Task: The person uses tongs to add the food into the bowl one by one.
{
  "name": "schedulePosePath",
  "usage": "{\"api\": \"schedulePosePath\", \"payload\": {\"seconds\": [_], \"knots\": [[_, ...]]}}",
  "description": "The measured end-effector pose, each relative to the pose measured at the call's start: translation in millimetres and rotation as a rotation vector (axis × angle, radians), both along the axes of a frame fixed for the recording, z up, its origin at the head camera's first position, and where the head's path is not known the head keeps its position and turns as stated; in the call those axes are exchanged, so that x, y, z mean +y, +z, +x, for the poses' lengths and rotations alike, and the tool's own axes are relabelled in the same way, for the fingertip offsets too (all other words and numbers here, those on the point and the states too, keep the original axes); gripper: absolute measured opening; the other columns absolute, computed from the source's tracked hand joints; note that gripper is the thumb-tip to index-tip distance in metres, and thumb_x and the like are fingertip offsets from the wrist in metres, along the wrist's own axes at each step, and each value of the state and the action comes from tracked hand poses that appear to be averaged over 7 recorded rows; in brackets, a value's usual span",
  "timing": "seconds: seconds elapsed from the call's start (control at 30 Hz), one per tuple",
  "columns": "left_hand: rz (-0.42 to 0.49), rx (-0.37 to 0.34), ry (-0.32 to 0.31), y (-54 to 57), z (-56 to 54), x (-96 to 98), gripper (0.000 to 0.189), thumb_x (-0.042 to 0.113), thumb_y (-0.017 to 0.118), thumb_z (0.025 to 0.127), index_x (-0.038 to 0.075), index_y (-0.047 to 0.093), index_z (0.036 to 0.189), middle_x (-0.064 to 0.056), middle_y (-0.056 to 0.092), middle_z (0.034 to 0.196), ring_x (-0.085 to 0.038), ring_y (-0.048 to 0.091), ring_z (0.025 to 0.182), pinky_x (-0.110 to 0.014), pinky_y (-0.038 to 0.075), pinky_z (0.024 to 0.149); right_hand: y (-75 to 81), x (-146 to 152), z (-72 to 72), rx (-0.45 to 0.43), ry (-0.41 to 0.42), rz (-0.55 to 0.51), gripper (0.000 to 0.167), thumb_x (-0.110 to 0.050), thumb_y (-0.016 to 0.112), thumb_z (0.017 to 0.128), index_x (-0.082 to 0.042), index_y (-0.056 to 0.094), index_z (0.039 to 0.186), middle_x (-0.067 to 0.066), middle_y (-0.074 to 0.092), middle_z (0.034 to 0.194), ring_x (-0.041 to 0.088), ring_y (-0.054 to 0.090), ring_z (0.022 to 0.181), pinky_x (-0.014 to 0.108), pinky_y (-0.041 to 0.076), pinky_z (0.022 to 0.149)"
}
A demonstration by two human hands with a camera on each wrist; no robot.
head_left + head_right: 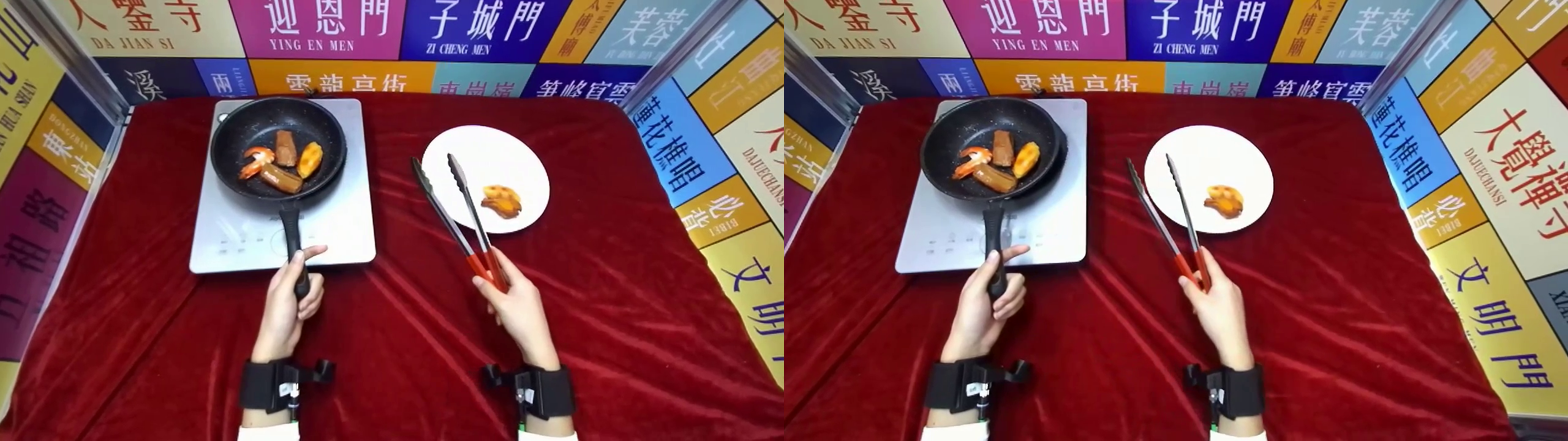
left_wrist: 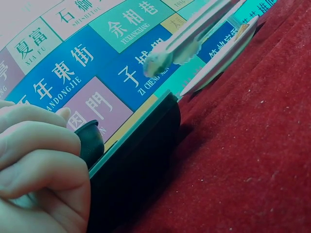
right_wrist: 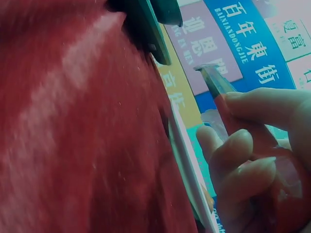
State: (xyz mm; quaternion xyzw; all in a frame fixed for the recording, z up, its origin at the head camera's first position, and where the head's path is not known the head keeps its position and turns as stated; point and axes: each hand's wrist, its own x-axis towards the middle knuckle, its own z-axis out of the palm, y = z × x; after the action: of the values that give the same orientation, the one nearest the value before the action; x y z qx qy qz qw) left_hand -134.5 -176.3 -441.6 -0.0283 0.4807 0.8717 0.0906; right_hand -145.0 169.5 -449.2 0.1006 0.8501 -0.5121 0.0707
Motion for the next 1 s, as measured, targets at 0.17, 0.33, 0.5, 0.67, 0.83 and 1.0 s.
{"api": "schedulePosePath", "payload": {"seconds": [0.17,0.33,0.5,0.67,0.83,1.0], "knots": [[0.002,0.003,-0.004,-0.7,-0.6,1.6,0.050,0.036,0.034,0.097,-0.003,0.039,0.128,-0.002,0.025,0.045,-0.011,0.020,0.034,-0.025,0.012,0.031,0.5,10,3.9,0.043,0.018,0.160,0.060,-0.043,0.065,0.079,-0.035,0.040,0.132,-0.002,0.060,0.085,0.021,0.054,0.048,0.034,0.044,0.037],[0.000,0.006,-0.005,-1.1,-0.7,2.4,0.051,0.036,0.035,0.097,-0.004,0.038,0.128,-0.002,0.025,0.045,-0.011,0.020,0.034,-0.024,0.012,0.031,0.5,20,8.3,0.095,0.021,0.310,0.061,-0.041,0.063,0.080,-0.026,0.040,0.135,-0.007,0.060,0.084,0.011,0.054,0.049,0.027,0.044,0.045],[0.000,0.006,0.000,-0.5,-0.1,2.2,0.051,0.036,0.035,0.097,-0.004,0.038,0.128,-0.002,0.025,0.045,-0.011,0.019,0.034,-0.024,0.012,0.031,2.6,34,13.1,0.133,0.000,0.420,0.062,-0.043,0.062,0.080,-0.025,0.039,0.135,-0.010,0.059,0.083,0.007,0.054,0.050,0.024,0.041,0.050],[0.007,0.006,0.003,0.4,0.1,1.1,0.049,0.035,0.035,0.097,-0.004,0.039,0.127,-0.002,0.025,0.045,-0.011,0.019,0.034,-0.024,0.012,0.031,8.0,51,18.3,0.153,-0.007,0.498,0.061,-0.043,0.062,0.081,-0.024,0.040,0.135,-0.010,0.060,0.081,0.007,0.053,0.052,0.024,0.038,0.055],[0.009,0.012,-0.004,0.6,-0.1,1.5,0.049,0.035,0.034,0.097,-0.003,0.039,0.128,-0.002,0.025,0.045,-0.012,0.018,0.034,-0.025,0.012,0.031,14.2,67,23.9,0.141,-0.005,0.542,0.060,-0.042,0.061,0.081,-0.021,0.042,0.134,-0.008,0.060,0.078,0.009,0.052,0.053,0.026,0.037,0.057],[0.015,0.007,-0.004,0.8,0.9,2.0,0.048,0.034,0.033,0.098,-0.003,0.039,0.128,-0.002,0.025,0.046,-0.012,0.018,0.034,-0.025,0.012,0.031,18.3,76,29.6,0.103,-0.001,0.540,0.060,-0.044,0.060,0.081,-0.022,0.042,0.134,-0.007,0.060,0.079,0.008,0.053,0.050,0.025,0.038,0.053]]}}
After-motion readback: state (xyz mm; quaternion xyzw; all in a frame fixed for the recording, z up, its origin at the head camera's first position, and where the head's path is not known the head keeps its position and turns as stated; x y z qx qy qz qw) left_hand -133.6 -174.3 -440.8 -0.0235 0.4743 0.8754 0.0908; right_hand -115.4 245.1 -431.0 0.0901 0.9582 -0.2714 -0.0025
